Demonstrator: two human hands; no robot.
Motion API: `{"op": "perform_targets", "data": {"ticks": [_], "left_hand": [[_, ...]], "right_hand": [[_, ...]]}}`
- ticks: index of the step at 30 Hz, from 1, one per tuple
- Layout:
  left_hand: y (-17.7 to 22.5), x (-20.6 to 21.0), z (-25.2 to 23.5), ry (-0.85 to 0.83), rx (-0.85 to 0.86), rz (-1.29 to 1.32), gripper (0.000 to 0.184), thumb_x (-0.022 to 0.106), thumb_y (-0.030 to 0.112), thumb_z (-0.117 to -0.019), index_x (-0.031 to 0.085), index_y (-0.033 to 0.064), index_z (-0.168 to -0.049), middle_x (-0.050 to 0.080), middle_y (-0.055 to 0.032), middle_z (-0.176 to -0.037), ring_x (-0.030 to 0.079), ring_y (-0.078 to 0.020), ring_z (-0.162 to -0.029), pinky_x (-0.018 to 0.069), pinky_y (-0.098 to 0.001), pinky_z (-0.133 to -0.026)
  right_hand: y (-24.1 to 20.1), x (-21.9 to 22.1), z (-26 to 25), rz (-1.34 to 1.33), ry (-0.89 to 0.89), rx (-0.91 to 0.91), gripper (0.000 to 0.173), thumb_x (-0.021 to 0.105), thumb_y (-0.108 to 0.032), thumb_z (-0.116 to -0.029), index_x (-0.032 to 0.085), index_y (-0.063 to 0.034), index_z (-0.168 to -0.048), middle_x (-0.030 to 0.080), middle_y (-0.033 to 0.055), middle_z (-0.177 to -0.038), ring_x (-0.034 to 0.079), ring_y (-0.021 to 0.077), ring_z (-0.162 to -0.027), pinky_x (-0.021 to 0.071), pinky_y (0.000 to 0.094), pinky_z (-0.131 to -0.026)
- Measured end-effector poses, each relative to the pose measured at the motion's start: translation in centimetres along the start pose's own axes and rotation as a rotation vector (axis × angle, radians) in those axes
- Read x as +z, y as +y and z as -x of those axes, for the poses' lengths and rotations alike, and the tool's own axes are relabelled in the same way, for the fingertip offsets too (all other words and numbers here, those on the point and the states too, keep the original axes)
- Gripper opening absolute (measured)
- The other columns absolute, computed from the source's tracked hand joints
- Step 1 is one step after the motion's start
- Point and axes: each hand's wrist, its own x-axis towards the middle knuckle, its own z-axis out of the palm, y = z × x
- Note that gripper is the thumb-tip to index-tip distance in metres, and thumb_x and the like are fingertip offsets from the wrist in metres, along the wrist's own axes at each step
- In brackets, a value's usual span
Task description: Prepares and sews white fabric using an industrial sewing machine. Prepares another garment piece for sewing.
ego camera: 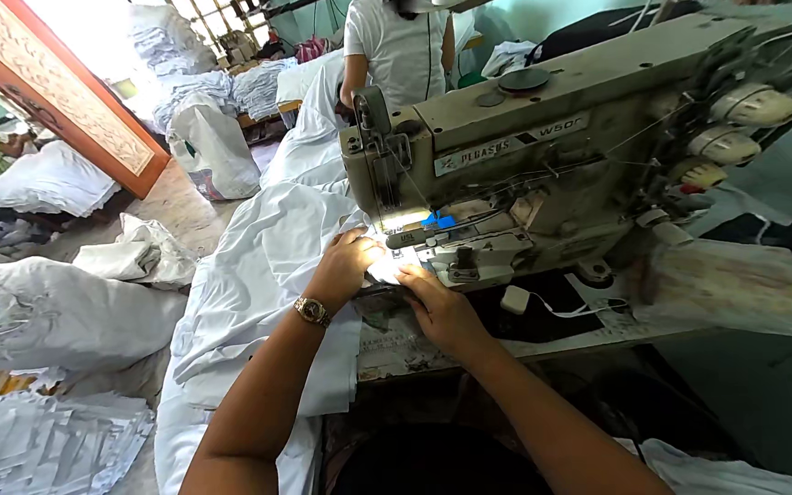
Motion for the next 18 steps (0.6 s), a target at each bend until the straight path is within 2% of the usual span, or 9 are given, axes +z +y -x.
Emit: {"op": "perform_targets", "data": {"ticks": [5, 8, 11, 13, 14, 18], "left_hand": [[-0.2, 0.3, 0.1, 0.019, -0.012, 0.027, 0.033, 0.053, -0.007, -0.0911, 0.077, 0.0118, -0.104, 0.074, -0.0047, -0.113, 0.059, -0.0289, -0.127, 0.0473, -0.0514, -0.105], [-0.2, 0.5, 0.1, 0.048, -0.013, 0.041, 0.032, 0.053, -0.006, -0.091, 0.078, 0.0116, -0.102, 0.074, -0.0045, -0.112, 0.06, -0.0285, -0.126, 0.0472, -0.0512, -0.105], [-0.1, 0.5, 0.1, 0.055, -0.025, 0.069, 0.032, 0.055, -0.008, -0.0898, 0.078, 0.0109, -0.101, 0.074, -0.0045, -0.113, 0.06, -0.0284, -0.127, 0.0469, -0.0518, -0.107], [-0.1, 0.5, 0.1, 0.046, -0.03, 0.065, 0.032, 0.055, -0.008, -0.0894, 0.078, 0.0113, -0.102, 0.074, -0.0044, -0.113, 0.059, -0.0281, -0.128, 0.0465, -0.0514, -0.107], [0.0, 0.5, 0.1, 0.05, -0.029, 0.06, 0.032, 0.055, -0.008, -0.0892, 0.078, 0.0113, -0.102, 0.074, -0.0045, -0.113, 0.059, -0.0281, -0.128, 0.0469, -0.0512, -0.107], [-0.1, 0.7, 0.2, 0.071, -0.029, 0.045, 0.033, 0.054, -0.008, -0.0898, 0.078, 0.0114, -0.101, 0.074, -0.0041, -0.113, 0.059, -0.0281, -0.128, 0.0471, -0.0507, -0.107]], "right_hand": [[-0.1, 0.2, 0.7, -0.057, 0.106, -0.076, 0.029, 0.053, -0.013, -0.104, 0.07, -0.01, -0.127, 0.066, 0.0151, -0.133, 0.072, 0.0231, -0.105, 0.0621, 0.0362, -0.082], [-0.2, 0.3, 2.7, -0.176, 0.128, -0.158, 0.029, 0.048, -0.012, -0.1057, 0.069, -0.0107, -0.125, 0.066, 0.015, -0.13, 0.069, 0.0185, -0.109, 0.06, 0.0307, -0.087], [0.6, 1.9, 5.4, -0.195, 0.063, -0.135, 0.03, 0.048, -0.012, -0.1029, 0.07, -0.0115, -0.123, 0.069, 0.0097, -0.107, 0.068, 0.0149, -0.088, 0.0592, 0.0285, -0.076], [1.1, 2.8, 6.7, -0.094, 0.007, -0.134, 0.034, 0.054, -0.01, -0.0942, 0.071, -0.0125, -0.123, 0.069, 0.0083, -0.095, 0.069, 0.0188, -0.077, 0.0594, 0.034, -0.067], [1.1, 3.0, 6.9, -0.059, -0.018, -0.148, 0.036, 0.055, -0.009, -0.0917, 0.071, -0.0129, -0.124, 0.069, 0.0077, -0.091, 0.069, 0.0202, -0.075, 0.0593, 0.0357, -0.065], [1.0, 3.0, 6.6, -0.01, -0.071, -0.154, 0.034, 0.057, -0.012, -0.0909, 0.072, -0.0114, -0.121, 0.069, 0.0063, -0.087, 0.069, 0.0211, -0.075, 0.0594, 0.0361, -0.067]]}}
